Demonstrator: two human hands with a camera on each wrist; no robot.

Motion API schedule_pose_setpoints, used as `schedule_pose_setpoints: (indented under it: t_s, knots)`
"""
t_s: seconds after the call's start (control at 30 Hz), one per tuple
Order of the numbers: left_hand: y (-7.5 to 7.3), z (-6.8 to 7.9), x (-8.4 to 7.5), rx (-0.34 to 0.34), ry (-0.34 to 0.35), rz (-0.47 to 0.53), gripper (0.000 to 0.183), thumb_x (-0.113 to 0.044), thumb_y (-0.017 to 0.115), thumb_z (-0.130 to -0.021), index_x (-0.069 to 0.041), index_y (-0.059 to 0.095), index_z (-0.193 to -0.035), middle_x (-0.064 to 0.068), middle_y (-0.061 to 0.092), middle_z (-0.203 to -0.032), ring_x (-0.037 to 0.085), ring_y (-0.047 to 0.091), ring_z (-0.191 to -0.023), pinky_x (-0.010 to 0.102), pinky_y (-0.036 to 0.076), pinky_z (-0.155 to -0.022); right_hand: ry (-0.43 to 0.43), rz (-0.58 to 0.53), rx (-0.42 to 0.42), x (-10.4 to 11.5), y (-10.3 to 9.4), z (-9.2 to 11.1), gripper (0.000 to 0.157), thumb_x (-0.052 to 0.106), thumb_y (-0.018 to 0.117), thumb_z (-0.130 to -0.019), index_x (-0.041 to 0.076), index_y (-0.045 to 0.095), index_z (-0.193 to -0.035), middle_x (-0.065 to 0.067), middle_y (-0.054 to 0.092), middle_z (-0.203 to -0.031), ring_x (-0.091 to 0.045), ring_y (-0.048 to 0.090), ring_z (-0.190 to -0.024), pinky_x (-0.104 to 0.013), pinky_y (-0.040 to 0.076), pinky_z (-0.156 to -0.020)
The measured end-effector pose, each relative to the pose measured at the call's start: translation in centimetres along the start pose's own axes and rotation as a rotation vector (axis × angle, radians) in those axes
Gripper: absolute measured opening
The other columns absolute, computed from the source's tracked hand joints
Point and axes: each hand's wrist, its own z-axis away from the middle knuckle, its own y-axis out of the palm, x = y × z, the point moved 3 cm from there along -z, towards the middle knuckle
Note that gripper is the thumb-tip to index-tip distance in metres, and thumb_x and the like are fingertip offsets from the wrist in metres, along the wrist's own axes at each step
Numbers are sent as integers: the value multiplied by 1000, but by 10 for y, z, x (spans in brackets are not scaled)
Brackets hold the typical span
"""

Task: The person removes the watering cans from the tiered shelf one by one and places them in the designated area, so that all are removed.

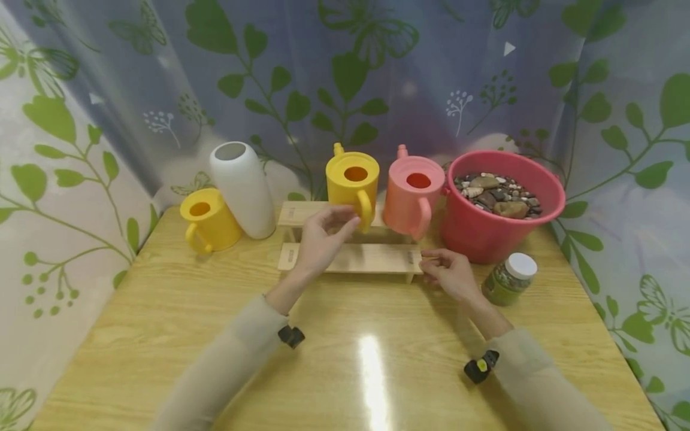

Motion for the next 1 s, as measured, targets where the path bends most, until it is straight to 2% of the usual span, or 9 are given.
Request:
schedule_pose_setpoints:
  t_s: [0.1, 0.27, 0.47, 0.6, 0.7, 0.83, 1.0]
  knots:
    - [8, -3, 2, 0, -13, 4, 32, -15, 77, -97, 0, 71, -125, 19, 75, -121, 31, 71, -109, 30, 63, -90, -3, 2, 0, 0, 0, 0, 49, 24, 65, -106, -4, 58, -145, 13, 72, -91, -9, 75, -83, -29, 66, -76]
    - [18, -8, 0, -32, -14, -4, 32, -14, 81, -94, 1, 73, -121, 20, 76, -117, 30, 72, -105, 39, 64, -95, -7, 1, 3, -1, -1, 0, 49, 24, 65, -107, -4, 57, -146, 14, 72, -92, -9, 75, -84, -29, 65, -76]
    - [21, -11, -3, -48, 8, -31, 29, -14, 83, -92, 2, 74, -114, 21, 76, -110, 29, 71, -100, 44, 64, -95, -8, -7, -2, -1, 0, 0, 49, 24, 65, -106, -4, 57, -145, 15, 72, -92, -10, 75, -84, -29, 65, -76]
    - [17, -7, -4, -55, -15, -47, 28, -15, 82, -93, 1, 73, -114, 20, 75, -111, 26, 71, -100, 39, 65, -93, 0, -19, 4, -1, 2, 0, 48, 23, 65, -106, -5, 58, -145, 15, 72, -91, -10, 75, -83, -29, 65, -76]
    - [10, -3, -6, -57, -14, -57, 28, -14, 81, -93, 0, 73, -116, 20, 75, -113, 28, 72, -102, 40, 66, -91, -2, -23, 1, -1, 2, 1, 47, 23, 65, -106, -5, 58, -144, 16, 72, -91, -10, 75, -83, -29, 65, -76]
    - [-2, 2, -9, -56, 4, -78, 29, -15, 80, -95, 0, 72, -118, 20, 74, -115, 33, 72, -103, 43, 66, -89, -12, -20, -4, 1, 2, 2, 46, 22, 64, -107, -6, 58, -144, 16, 71, -91, -9, 75, -83, -30, 65, -76]
    - [-20, 7, -8, -57, 14, -102, 28, -16, 78, -97, -2, 71, -121, 18, 74, -119, 33, 72, -105, 36, 65, -86, -13, -11, -3, 1, 1, 1, 47, 22, 64, -107, -5, 58, -144, 16, 71, -90, -9, 75, -83, -29, 65, -76]
